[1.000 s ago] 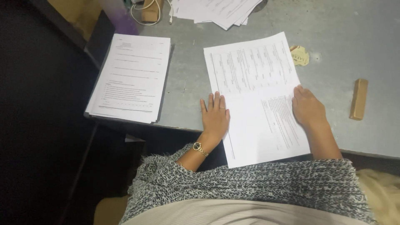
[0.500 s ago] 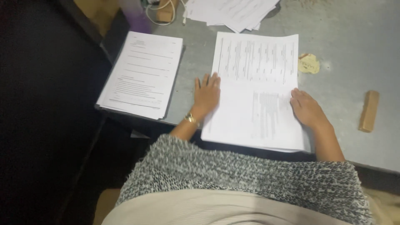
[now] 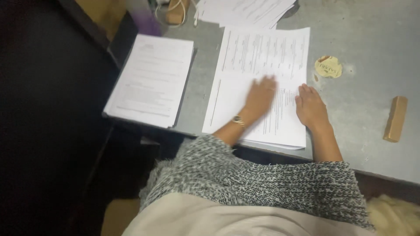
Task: Inspecting printed document pages by flipping through them on a table.
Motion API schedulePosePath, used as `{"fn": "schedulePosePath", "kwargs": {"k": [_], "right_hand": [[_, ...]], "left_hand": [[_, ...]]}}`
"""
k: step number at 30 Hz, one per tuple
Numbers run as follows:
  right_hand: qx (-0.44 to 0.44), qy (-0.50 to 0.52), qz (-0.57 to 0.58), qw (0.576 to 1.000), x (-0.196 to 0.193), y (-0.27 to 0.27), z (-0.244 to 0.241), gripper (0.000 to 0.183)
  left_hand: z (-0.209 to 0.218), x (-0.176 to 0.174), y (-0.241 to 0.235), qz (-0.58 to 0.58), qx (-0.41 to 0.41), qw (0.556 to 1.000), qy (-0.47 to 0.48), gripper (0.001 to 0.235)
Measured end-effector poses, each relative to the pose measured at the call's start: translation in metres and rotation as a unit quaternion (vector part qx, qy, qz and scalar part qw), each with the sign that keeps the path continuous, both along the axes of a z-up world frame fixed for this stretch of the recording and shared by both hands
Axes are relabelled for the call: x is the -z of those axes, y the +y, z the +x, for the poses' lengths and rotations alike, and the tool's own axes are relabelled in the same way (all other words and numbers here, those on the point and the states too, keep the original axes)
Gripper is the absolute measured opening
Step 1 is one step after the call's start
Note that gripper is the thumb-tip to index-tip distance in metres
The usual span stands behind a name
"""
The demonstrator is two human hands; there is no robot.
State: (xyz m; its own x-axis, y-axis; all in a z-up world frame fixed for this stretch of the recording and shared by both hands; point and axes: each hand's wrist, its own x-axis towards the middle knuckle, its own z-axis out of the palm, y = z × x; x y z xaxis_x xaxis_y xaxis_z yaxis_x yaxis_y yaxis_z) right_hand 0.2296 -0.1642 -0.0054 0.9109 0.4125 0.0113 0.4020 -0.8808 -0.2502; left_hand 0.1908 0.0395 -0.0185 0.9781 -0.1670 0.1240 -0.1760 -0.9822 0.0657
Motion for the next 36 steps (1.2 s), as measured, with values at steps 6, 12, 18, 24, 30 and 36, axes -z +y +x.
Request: {"fn": "schedulePosePath", "kwargs": {"k": [6,12,18,24,30,36], "right_hand": [[-0.018,-0.027,0.002,0.999,0.015,-0.007,0.007,0.054],[-0.016,-0.031,0.018,0.999,0.006,-0.007,0.001,0.052],[-0.031,-0.017,0.047,0.998,-0.003,-0.013,-0.017,0.048],[-0.092,-0.076,0.017,0.993,0.008,-0.038,-0.053,0.044],[-0.09,-0.058,-0.001,0.994,-0.005,-0.047,-0.144,0.042],[-0.05,0.014,-0.021,0.998,0.002,-0.055,-0.219,0.038]], "left_hand": [[-0.002,0.011,-0.035,-0.101,-0.013,0.995,0.015,0.055],[-0.002,-0.002,-0.036,-0.111,-0.019,0.993,0.036,0.057],[0.004,-0.006,-0.034,-0.085,-0.013,0.993,0.078,0.061],[-0.006,-0.033,-0.036,-0.094,-0.022,0.992,0.086,0.053],[0.003,-0.019,-0.042,-0.079,-0.033,0.993,0.086,0.051],[-0.005,-0.024,-0.046,-0.071,-0.038,0.995,0.065,0.054]]}}
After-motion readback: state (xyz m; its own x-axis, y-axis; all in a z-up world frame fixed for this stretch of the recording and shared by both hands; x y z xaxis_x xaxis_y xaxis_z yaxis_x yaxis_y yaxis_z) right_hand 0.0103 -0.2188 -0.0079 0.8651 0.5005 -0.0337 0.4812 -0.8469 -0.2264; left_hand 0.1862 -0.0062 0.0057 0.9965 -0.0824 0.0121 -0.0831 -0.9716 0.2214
